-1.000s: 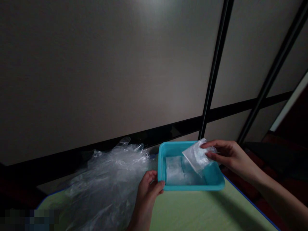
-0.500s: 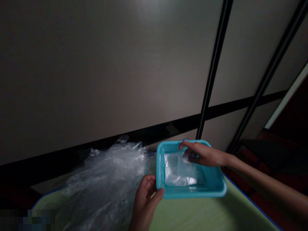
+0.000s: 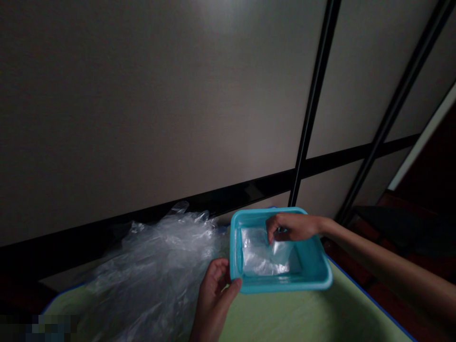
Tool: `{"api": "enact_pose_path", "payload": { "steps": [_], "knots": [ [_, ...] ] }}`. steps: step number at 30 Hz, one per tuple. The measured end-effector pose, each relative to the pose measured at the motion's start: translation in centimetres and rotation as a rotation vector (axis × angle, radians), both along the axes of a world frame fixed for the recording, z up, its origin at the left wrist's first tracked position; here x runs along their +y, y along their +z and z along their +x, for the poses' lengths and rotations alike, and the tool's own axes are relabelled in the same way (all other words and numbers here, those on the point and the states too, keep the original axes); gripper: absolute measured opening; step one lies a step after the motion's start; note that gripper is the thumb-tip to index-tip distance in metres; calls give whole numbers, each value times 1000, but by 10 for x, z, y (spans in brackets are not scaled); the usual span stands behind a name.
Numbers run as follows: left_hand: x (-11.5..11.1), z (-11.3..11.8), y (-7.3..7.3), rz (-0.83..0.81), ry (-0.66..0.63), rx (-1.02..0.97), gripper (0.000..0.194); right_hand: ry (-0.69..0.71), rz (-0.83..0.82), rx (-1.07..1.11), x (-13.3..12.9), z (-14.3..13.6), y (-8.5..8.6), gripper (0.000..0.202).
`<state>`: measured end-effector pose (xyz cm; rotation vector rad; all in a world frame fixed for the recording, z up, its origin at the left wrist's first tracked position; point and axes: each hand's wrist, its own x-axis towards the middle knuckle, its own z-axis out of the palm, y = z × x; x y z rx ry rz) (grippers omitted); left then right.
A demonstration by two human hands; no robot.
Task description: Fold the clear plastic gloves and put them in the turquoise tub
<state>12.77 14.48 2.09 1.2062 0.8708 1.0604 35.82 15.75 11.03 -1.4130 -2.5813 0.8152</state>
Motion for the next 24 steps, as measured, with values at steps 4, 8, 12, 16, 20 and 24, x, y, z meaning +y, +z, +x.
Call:
{"api": "enact_pose_path", "payload": {
  "steps": [4,8,12,16,20,24],
  "knots": [
    [0,0,0,7,-8,-5,22,88,-105,-87,7,-5,-2,33],
    [2,-2,-1,8,-19,-1,23,99,-158,-180,10,-15,-13,34],
    [4,-4,1,-4,-77,19,25,69,-156,-208,12,-17,-20,38],
    [3,-3,3,-17,-47,6,24,15,-109,-229,12,-10,-18,37],
    [4,-3,3,-31,-60,5,25,-94,-23,-275,11,-8,-20,30],
    [5,-4,3,-34,-90,12,27,-136,-4,-269,11,-9,-27,28]
  ]
}}
